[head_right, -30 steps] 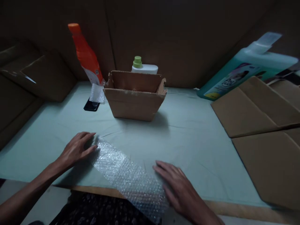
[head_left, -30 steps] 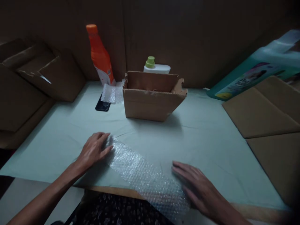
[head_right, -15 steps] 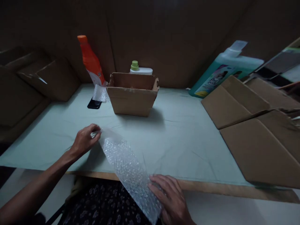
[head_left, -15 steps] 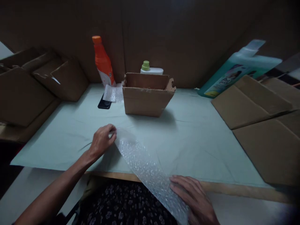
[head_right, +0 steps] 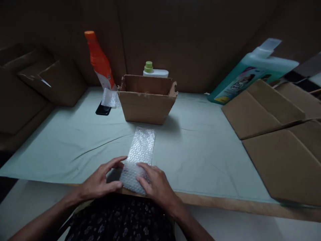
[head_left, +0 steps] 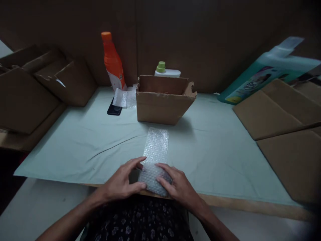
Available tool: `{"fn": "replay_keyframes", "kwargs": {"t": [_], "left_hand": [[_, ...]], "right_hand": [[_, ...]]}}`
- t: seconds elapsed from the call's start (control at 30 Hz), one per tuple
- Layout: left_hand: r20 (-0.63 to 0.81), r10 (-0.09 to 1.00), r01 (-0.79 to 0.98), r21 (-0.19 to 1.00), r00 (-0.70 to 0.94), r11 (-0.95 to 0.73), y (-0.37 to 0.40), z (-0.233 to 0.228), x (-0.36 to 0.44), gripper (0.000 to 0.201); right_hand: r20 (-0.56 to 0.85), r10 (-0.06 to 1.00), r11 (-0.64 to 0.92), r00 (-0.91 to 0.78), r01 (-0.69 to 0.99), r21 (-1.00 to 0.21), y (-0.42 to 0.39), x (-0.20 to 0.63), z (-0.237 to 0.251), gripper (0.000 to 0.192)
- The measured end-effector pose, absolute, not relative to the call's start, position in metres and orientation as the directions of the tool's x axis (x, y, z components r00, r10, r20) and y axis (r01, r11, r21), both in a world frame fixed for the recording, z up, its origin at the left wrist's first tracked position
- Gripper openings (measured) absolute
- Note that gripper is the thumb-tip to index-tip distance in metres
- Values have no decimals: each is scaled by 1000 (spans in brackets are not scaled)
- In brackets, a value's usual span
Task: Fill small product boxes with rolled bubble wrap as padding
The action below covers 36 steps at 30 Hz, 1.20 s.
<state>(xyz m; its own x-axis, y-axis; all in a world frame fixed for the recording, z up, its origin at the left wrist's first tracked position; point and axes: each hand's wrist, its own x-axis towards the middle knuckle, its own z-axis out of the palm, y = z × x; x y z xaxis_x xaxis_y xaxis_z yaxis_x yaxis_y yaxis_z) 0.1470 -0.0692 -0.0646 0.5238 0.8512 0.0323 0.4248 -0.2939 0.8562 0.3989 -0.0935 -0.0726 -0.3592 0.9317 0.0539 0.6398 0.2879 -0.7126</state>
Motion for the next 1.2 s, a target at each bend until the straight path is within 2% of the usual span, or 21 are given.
{"fn": "replay_keyframes", "kwargs": {"t": [0.1, 0.2, 0.27, 0.37, 0.43, 0.53, 0.6, 0.67, 0.73, 0.83, 0.9, 1.0, 1.07, 1.2], "left_hand": [[51, 920, 567, 774, 389, -283, -77, -90, 163, 56], [92, 931, 675, 664, 353, -322, -65, -110, 175, 58], [104, 925, 698, 628, 365, -345, -58, -117, 176, 61], [123, 909, 706, 591, 398, -389, -53, -114, 173, 62], [166, 894, 682, 594, 416, -427, -55, -104, 170, 60], [219, 846, 554, 671, 487, -492, -62, -84, 162, 63], [208, 810, 474, 721, 548, -506, -67, -75, 159, 66], [192, 815, 485, 721, 547, -495, -69, -74, 161, 59], [199, 844, 564, 665, 499, -490, -66, -82, 167, 50], [214, 859, 673, 545, 466, -501, -54, -97, 177, 41], [204, 870, 724, 488, 448, -487, -48, -101, 181, 39], [252, 864, 708, 497, 436, -502, -48, -95, 180, 39], [296, 818, 623, 536, 493, -570, -52, -88, 177, 45], [275, 781, 544, 590, 560, -597, -59, -80, 175, 52]], "right_hand": [[234, 923, 385, -306, 724, -572, -76, 405, -77, 37], [415, 861, 469, -292, 773, -427, -82, 412, -77, 37], [422, 825, 541, -377, 741, -397, -96, 413, -76, 37], [336, 778, 627, -530, 682, -376, -112, 405, -78, 35], [335, 780, 626, -529, 676, -390, -113, 398, -82, 25], [377, 834, 551, -403, 631, -545, -104, 394, -86, 19], [310, 895, 445, -321, 587, -677, -96, 395, -87, 17], [214, 939, 335, -271, 565, -754, -89, 398, -87, 15], [217, 949, 314, -230, 594, -741, -85, 400, -87, 16], [410, 894, 407, -182, 712, -573, -84, 403, -87, 20], [473, 844, 479, -252, 751, -455, -86, 404, -88, 23], [421, 819, 550, -390, 745, -378, -87, 403, -92, 26], [397, 834, 536, -382, 732, -421, -84, 402, -93, 25], [291, 904, 428, -314, 648, -630, -78, 404, -91, 26]]}}
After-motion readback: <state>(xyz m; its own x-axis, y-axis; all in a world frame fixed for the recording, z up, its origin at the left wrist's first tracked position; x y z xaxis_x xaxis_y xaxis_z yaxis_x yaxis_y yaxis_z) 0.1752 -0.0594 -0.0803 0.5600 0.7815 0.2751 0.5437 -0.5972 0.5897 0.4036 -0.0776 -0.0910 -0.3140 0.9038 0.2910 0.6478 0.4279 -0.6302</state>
